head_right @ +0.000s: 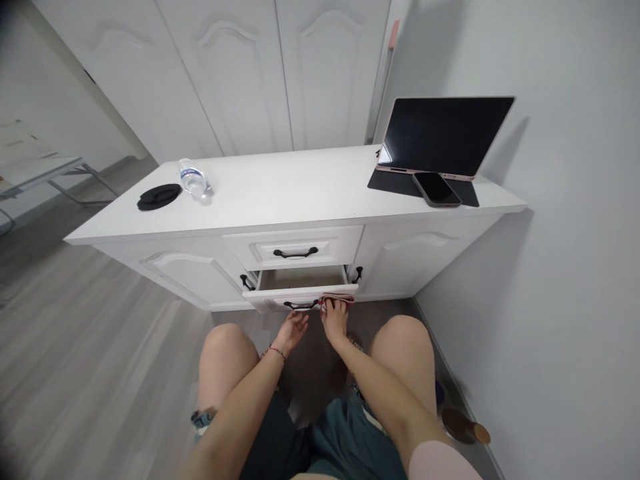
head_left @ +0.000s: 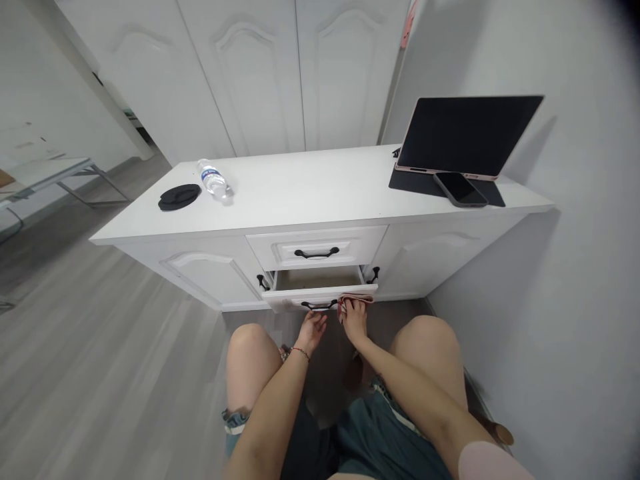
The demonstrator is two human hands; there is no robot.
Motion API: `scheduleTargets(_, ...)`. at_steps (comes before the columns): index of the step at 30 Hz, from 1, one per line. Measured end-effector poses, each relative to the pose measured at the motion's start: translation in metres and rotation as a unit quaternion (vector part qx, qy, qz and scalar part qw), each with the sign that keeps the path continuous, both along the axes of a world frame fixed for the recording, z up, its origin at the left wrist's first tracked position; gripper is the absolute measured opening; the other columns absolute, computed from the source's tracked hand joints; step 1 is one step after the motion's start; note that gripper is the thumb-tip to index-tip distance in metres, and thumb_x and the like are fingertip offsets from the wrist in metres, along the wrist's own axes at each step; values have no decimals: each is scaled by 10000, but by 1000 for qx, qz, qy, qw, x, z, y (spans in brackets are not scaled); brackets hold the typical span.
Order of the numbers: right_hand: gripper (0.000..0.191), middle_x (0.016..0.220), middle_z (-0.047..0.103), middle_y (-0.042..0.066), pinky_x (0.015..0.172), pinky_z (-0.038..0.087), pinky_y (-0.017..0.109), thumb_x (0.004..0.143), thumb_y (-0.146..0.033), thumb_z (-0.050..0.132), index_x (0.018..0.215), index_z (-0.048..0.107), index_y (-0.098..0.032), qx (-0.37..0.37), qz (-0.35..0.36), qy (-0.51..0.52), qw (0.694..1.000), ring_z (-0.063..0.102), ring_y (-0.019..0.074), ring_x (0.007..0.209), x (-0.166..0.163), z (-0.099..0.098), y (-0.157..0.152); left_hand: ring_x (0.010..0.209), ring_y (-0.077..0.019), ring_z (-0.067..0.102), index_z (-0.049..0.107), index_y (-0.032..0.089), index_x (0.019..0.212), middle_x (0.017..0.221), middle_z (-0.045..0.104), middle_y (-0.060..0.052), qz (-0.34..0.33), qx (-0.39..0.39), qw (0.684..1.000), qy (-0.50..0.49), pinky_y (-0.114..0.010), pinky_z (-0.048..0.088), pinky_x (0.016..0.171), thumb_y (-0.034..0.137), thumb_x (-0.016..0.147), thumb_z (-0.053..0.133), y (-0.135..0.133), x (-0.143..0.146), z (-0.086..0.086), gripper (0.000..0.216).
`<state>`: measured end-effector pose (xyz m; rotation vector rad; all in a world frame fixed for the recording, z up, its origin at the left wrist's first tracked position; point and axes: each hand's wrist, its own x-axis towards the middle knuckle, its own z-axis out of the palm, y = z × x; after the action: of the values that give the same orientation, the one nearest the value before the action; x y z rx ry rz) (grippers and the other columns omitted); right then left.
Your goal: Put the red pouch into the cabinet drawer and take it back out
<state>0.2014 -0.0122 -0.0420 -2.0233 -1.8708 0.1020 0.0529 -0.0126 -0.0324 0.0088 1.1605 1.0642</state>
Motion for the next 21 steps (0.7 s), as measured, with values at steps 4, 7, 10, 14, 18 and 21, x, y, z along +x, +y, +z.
scheduleTargets(4, 328, 1084, 570, 170, 778, 460, 407, 842, -191, 461, 1144, 585, -165, 3, -55, 48, 997, 494, 326, 1051, -8, -11, 4, 824, -130, 659, 506, 248, 924, 1024, 635, -9, 1, 1, 1000, -11, -268, 452, 776, 49, 722, 607, 0, -1, -1, 301)
scheduleTargets(7, 334, 1094, 559, 185, 864, 430, 421, 834, -194, 454, 1141, 564, -125, -11, -95, 127, 987, 513, 319, 1059, -13, -18, 9, 859, -137, 660, 504, 249, 973, 1081, 633, -26, 0, -3, 1000, -10, -278, 455, 797, 56, 732, 605, 0, -2, -2, 325)
scheduleTargets(10, 378, 1179, 523, 200, 943, 385, 428, 809, -211, 458, 1168, 520, -110, -35, -140, 271, 952, 512, 319, 1112, -18, -23, 14, 880, -137, 659, 502, 239, 967, 1111, 634, -35, -6, 2, 1000, -10, -283, 458, 811, 69, 751, 598, 0, -2, -4, 291)
scheduleTargets(14, 403, 1262, 496, 200, 991, 351, 403, 754, -254, 508, 1144, 493, -151, -34, -235, 483, 843, 485, 313, 1189, -21, -26, 21, 883, -134, 658, 514, 231, 957, 1124, 632, -42, -14, 13, 1000, -6, -282, 461, 813, 66, 743, 602, 0, -2, -5, 285)
scheduleTargets(18, 336, 1037, 625, 100, 899, 416, 337, 690, -232, 539, 1020, 482, -204, -38, -278, 557, 782, 587, 249, 1035, -22, -34, 27, 827, -122, 658, 508, 228, 981, 1132, 624, -46, -7, 12, 1000, -10, -277, 472, 787, 47, 735, 589, 0, -2, -5, 316)
scheduleTargets(21, 247, 755, 628, -30, 712, 459, 256, 677, -199, 504, 915, 447, -234, -47, -268, 646, 713, 635, 174, 759, -25, -40, 30, 794, -117, 654, 502, 226, 980, 1118, 621, -45, -1, 11, 1000, -12, -274, 475, 769, 38, 715, 595, 0, -1, -4, 337)
